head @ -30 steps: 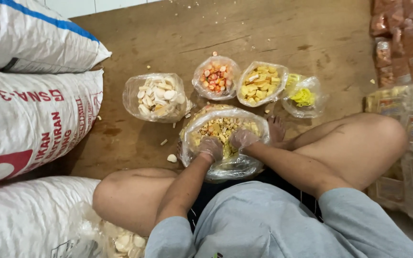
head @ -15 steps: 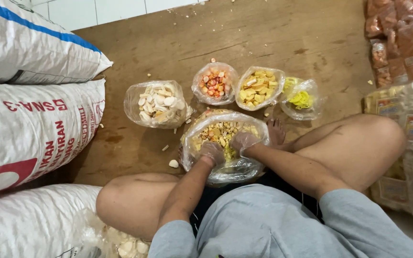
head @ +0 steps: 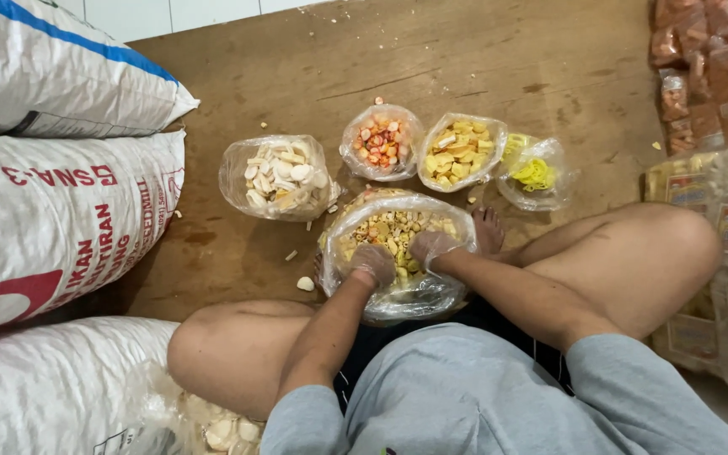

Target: The person sits on the floor and sorts a mixture of dried snacks from a large plastic bag into smaller bags by type. They use gloved hands to pick out specific snack shapes and colors, placing them into separate containers arranged around them.

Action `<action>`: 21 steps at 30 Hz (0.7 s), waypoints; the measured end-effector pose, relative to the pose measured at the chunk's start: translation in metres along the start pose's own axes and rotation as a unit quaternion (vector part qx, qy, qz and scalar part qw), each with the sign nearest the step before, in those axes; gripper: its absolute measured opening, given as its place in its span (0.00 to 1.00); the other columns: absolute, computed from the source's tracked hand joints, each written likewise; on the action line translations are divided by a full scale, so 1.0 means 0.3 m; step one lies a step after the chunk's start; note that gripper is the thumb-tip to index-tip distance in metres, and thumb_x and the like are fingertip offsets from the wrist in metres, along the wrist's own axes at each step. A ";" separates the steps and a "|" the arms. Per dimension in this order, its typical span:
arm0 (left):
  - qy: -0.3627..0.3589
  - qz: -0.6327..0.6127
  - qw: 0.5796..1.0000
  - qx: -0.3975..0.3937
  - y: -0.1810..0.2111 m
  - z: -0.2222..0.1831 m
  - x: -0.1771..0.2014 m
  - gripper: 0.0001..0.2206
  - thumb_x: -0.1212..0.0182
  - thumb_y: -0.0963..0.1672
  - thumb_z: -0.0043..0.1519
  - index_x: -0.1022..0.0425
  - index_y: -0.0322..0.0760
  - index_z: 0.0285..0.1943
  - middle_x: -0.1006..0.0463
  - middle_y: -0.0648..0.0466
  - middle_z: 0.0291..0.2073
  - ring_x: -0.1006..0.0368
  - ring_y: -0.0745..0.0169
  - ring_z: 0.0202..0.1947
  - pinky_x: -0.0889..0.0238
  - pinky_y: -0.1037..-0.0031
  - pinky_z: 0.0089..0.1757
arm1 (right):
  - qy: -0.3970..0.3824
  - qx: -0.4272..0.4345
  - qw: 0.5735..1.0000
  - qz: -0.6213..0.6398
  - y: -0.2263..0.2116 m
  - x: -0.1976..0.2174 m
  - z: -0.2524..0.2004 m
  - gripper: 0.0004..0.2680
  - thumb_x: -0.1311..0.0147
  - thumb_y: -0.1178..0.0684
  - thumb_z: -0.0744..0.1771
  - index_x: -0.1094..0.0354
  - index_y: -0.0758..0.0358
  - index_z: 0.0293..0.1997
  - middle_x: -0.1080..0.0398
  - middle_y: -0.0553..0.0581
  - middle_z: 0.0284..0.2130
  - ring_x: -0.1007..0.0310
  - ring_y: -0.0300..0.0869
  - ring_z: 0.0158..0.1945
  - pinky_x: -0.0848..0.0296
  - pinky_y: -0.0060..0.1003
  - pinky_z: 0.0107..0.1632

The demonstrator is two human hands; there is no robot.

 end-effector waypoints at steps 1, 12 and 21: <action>-0.001 0.000 1.000 -0.001 -0.005 0.011 -0.009 0.15 0.51 0.46 0.55 0.15 0.44 0.36 0.14 0.55 0.34 0.16 0.52 0.39 0.23 0.61 0.42 | -0.001 -0.001 1.000 0.001 0.001 -0.015 0.007 0.04 0.43 0.50 0.62 0.23 0.49 0.28 0.24 0.53 0.25 0.19 0.46 0.34 0.23 0.43 0.32; -0.045 0.010 0.999 -0.020 -0.079 0.007 -0.014 0.19 0.60 0.37 0.63 0.29 0.22 0.61 0.25 0.28 0.50 0.25 0.24 0.53 0.30 0.39 0.46 | 0.130 -0.070 0.981 0.127 -0.108 0.198 -0.051 0.11 0.52 0.48 0.66 0.29 0.67 0.34 0.25 0.67 0.29 0.22 0.63 0.40 0.24 0.55 0.48; -0.061 -0.131 0.988 0.052 -0.064 -0.193 0.361 0.19 0.52 0.46 0.59 0.20 0.35 0.51 0.17 0.42 0.46 0.20 0.42 0.51 0.25 0.54 0.49 | -0.009 -0.179 0.871 0.456 -0.090 0.721 -0.166 0.13 0.41 0.40 0.66 0.24 0.59 0.45 0.22 0.60 0.34 0.20 0.48 0.46 0.24 0.42 0.51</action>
Point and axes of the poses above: each hand's wrist, its own z-axis towards the middle knuckle, its own x-axis out of the back of the hand, y = z × x, the point moved 1 cm from there along z, towards the middle knuckle
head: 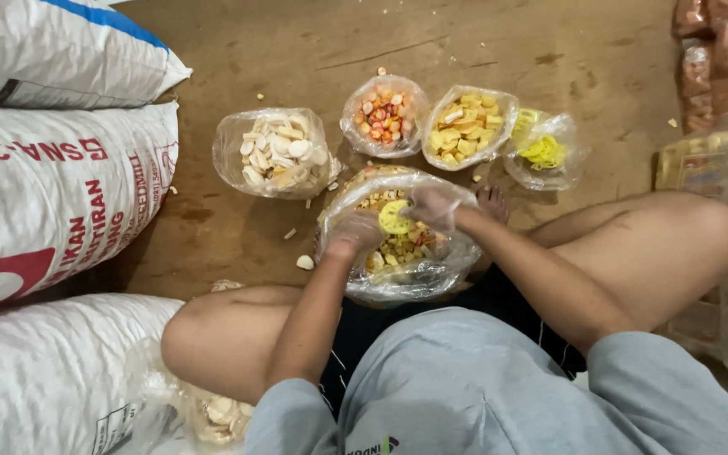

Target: The person sits on the floor and sorts a mixture of dried snacks from a large plastic bag into smaller bags by type. They use gloved hands to pick out specific snack shapes and colors, placing them into separate containers arranged around them.

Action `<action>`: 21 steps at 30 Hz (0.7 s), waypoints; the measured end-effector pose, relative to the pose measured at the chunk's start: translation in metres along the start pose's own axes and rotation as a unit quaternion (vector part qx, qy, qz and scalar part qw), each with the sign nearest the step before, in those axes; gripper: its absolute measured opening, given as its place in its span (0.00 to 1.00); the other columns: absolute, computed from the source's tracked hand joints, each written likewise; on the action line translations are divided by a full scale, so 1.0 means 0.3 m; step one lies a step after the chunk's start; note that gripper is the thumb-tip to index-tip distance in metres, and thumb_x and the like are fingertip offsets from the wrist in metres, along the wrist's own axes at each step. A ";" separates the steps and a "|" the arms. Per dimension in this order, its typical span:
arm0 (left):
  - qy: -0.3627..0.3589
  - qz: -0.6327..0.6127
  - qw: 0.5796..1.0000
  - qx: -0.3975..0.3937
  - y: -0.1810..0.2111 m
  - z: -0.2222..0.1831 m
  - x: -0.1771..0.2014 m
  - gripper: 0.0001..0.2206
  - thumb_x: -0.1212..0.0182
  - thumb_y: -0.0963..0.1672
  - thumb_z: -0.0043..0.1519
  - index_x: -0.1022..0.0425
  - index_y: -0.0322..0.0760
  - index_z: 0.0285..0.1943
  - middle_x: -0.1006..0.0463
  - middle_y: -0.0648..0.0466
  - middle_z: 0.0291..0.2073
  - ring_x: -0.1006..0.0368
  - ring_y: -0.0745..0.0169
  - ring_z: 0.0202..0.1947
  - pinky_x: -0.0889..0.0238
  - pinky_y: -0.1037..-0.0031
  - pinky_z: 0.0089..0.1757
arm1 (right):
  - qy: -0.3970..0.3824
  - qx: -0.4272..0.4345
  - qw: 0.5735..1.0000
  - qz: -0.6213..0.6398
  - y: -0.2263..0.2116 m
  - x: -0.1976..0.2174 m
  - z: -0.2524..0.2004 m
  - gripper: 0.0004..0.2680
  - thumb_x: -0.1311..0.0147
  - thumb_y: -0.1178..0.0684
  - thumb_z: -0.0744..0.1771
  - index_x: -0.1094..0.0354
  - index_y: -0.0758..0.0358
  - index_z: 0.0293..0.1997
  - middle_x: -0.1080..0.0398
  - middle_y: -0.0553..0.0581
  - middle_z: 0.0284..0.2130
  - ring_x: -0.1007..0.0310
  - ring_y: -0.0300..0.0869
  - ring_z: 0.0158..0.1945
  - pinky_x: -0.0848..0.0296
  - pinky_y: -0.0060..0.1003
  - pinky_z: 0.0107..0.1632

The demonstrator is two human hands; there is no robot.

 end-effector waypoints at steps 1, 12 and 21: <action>-0.001 -0.001 1.000 0.001 0.031 -0.056 0.061 0.19 0.52 0.46 0.59 0.20 0.35 0.51 0.17 0.42 0.46 0.20 0.42 0.51 0.25 0.54 0.49 | -0.002 0.000 1.000 0.000 0.018 0.036 0.032 0.13 0.41 0.40 0.66 0.24 0.59 0.45 0.22 0.60 0.34 0.20 0.48 0.46 0.24 0.42 0.51; -0.012 -0.469 0.880 -0.076 0.048 -0.240 0.301 0.27 0.31 0.47 0.56 0.27 0.51 0.68 0.23 0.44 0.54 0.19 0.59 0.42 0.22 0.75 0.41 | -0.095 0.070 0.939 0.324 -0.064 0.210 -0.041 0.14 0.43 0.54 0.67 0.31 0.71 0.58 0.26 0.58 0.35 0.22 0.40 0.37 0.18 0.33 0.41; 0.015 -0.501 0.865 -0.034 0.123 -0.339 0.403 0.10 0.30 0.43 0.54 0.16 0.44 0.44 0.22 0.46 0.28 0.21 0.64 0.27 0.26 0.79 0.31 | -0.013 0.018 0.992 0.121 -0.092 0.361 -0.134 0.11 0.45 0.48 0.70 0.28 0.59 0.57 0.25 0.60 0.37 0.23 0.48 0.41 0.24 0.48 0.49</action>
Point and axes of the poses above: each hand's wrist, its own z-axis towards the middle knuckle, its own x-axis out of the back of the hand, y = z × x, the point moved 1 cm from there along z, towards the middle knuckle
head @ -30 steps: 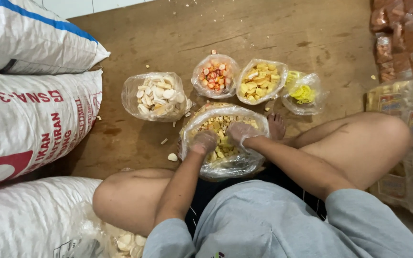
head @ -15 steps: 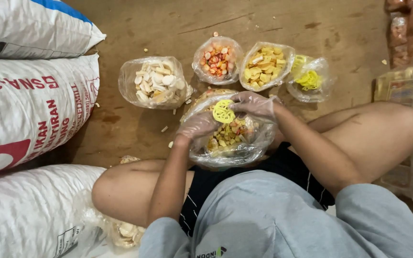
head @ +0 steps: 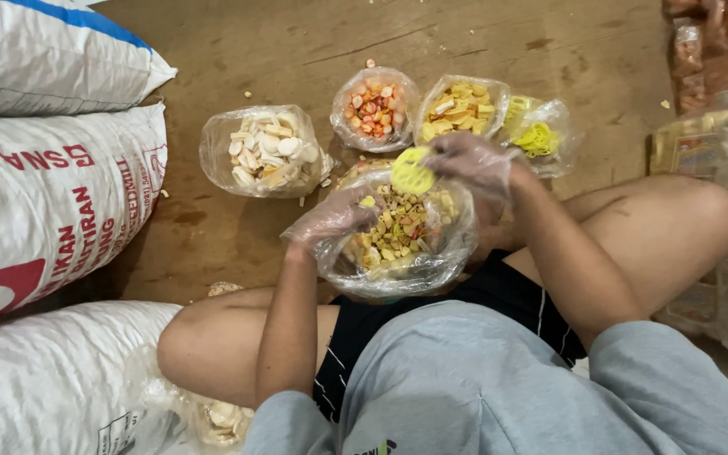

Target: The person sits on the floor and sorts a mixture of dried snacks from a large plastic bag into smaller bags by type. They use gloved hands to pick out specific snack shapes and colors, placing them into separate containers arranged around them.

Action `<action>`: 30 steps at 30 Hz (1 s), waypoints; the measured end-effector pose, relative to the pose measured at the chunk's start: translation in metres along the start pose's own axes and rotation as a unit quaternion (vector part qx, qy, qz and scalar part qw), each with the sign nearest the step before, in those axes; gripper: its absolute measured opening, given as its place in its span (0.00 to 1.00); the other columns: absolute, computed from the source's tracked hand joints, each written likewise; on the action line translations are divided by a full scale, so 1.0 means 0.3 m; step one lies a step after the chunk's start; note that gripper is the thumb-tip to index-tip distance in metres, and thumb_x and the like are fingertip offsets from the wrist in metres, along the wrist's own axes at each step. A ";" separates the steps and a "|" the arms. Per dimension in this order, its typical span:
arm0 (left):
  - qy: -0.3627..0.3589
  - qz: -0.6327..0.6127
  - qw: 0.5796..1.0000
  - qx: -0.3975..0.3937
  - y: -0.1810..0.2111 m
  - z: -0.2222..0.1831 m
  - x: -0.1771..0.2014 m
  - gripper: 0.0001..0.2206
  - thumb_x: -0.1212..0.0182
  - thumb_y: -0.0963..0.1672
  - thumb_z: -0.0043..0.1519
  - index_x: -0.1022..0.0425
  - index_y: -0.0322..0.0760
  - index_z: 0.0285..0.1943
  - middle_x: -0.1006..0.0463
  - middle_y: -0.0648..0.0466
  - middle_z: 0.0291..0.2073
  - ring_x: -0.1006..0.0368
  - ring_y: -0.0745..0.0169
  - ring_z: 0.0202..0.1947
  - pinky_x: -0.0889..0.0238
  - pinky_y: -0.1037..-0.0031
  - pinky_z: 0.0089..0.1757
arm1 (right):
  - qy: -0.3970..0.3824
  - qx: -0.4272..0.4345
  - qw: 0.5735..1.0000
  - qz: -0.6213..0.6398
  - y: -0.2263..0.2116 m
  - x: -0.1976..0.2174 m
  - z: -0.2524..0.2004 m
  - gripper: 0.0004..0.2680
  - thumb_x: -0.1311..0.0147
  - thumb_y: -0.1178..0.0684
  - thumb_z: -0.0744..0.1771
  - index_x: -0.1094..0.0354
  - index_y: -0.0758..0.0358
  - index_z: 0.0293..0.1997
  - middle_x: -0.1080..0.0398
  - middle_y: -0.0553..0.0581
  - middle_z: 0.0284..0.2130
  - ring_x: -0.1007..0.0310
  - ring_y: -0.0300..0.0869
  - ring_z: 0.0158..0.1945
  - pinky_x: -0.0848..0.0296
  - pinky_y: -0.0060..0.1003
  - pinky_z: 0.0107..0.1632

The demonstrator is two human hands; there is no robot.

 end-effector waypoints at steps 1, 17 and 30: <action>0.000 0.000 1.000 0.001 -0.047 0.033 0.008 0.10 0.30 0.43 0.54 0.16 0.44 0.44 0.22 0.46 0.28 0.21 0.64 0.27 0.26 0.79 0.31 | 0.000 0.000 1.000 0.000 -0.003 0.046 -0.015 0.11 0.45 0.48 0.70 0.28 0.59 0.57 0.25 0.60 0.37 0.23 0.48 0.41 0.24 0.48 0.49; -0.120 0.344 0.926 0.102 -0.227 0.219 -0.001 0.29 0.49 0.58 0.59 0.25 0.38 0.61 0.15 0.46 0.39 0.18 0.50 0.46 0.33 0.59 0.54 | 0.077 -0.292 0.909 -0.289 0.930 0.478 0.203 0.20 0.44 0.42 0.65 0.24 0.65 0.58 0.25 0.72 0.53 0.27 0.64 0.58 0.29 0.60 0.59; -0.087 0.905 0.317 -0.269 -0.637 0.423 -0.098 0.17 0.60 0.39 0.67 0.21 0.23 0.45 0.20 0.45 0.25 0.19 0.53 0.30 0.24 0.67 0.40 | 0.516 0.044 0.856 0.000 0.776 0.232 0.290 0.09 0.41 0.46 0.69 0.29 0.60 0.46 0.23 0.61 0.39 0.23 0.49 0.49 0.27 0.47 0.51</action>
Point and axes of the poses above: each hand's wrist, its own z-axis towards the middle knuckle, its own x-axis out of the back of the hand, y = z × x, the point moved 1 cm from there along z, towards the middle knuckle
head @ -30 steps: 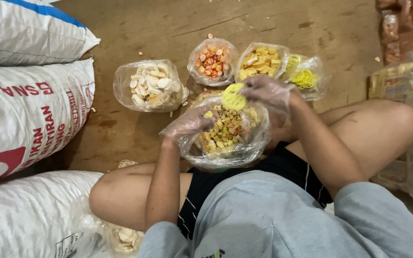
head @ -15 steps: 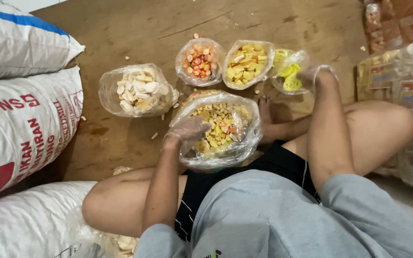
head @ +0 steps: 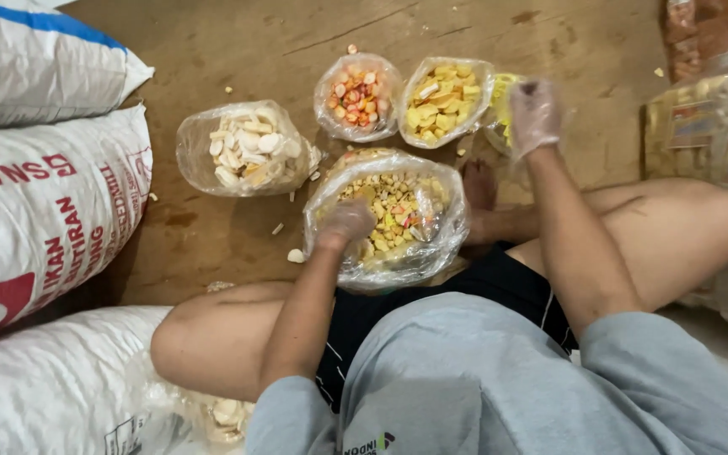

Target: The person sits on the floor and sorts a mixture of dried snacks from a large plastic bag into smaller bags by type. They use gloved hands to pick out specific snack shapes and colors, placing them into separate containers arranged around them.

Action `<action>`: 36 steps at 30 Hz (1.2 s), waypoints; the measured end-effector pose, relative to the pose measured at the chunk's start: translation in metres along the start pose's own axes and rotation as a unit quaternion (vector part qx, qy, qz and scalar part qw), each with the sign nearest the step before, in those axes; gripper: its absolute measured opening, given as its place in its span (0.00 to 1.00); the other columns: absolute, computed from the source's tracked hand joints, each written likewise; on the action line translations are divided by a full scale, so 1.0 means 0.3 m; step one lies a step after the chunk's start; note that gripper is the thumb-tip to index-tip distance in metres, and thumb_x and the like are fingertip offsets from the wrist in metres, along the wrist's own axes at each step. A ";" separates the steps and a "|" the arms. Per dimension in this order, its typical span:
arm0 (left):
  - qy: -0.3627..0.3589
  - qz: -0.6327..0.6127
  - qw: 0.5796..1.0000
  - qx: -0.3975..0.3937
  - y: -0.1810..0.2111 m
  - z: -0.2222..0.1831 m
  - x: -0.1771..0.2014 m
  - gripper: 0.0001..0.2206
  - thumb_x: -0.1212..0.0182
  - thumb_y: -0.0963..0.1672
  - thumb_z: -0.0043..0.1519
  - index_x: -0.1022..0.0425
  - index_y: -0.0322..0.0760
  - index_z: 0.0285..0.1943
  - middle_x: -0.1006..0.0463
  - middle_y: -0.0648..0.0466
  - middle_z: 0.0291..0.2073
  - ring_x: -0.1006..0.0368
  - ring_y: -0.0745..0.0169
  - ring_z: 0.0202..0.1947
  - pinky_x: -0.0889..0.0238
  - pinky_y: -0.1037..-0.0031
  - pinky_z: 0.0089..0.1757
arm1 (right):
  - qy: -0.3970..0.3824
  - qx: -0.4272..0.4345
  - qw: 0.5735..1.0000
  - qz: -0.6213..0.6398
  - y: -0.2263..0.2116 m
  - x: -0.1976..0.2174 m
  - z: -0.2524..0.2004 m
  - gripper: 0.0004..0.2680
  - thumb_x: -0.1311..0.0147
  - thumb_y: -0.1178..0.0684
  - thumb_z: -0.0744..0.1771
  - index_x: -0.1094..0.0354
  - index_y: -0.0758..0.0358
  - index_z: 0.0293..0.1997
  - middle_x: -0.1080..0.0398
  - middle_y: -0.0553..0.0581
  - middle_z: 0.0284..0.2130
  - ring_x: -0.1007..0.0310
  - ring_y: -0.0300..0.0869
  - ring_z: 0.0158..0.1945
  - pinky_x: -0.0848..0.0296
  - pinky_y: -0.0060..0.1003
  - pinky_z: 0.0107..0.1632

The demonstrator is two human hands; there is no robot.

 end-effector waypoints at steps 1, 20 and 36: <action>-0.002 -0.002 1.000 0.000 0.061 0.026 0.000 0.17 0.60 0.39 0.67 0.21 0.23 0.45 0.20 0.45 0.25 0.19 0.53 0.30 0.24 0.67 0.40 | -0.003 0.000 1.000 0.000 -0.143 0.003 -0.078 0.09 0.41 0.46 0.69 0.29 0.60 0.46 0.23 0.61 0.39 0.23 0.49 0.49 0.27 0.47 0.51; -0.102 -0.648 0.674 0.339 -0.024 -0.022 0.156 0.21 0.49 0.53 0.59 0.16 0.36 0.42 0.16 0.45 0.37 0.18 0.45 0.46 0.25 0.56 0.46 | -0.212 0.407 0.859 -0.225 0.108 -0.521 -0.744 0.09 0.53 0.53 0.67 0.32 0.46 0.24 0.31 0.43 0.19 0.29 0.34 0.24 0.42 0.24 0.25; 0.235 -0.096 0.902 0.348 0.238 0.295 -0.369 0.16 0.58 0.36 0.63 0.29 0.12 0.26 0.36 0.26 0.14 0.33 0.28 0.12 0.43 0.47 0.12 | -0.542 -0.112 0.826 0.108 -0.289 -0.280 -0.473 0.09 0.40 0.54 0.66 0.24 0.65 0.48 0.24 0.58 0.28 0.23 0.40 0.28 0.19 0.29 0.30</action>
Point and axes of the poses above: each hand's wrist, its own z-axis towards the middle knuckle, its own x-axis out of the back of the hand, y = z × x, the point moved 1 cm from there along z, towards the middle knuckle
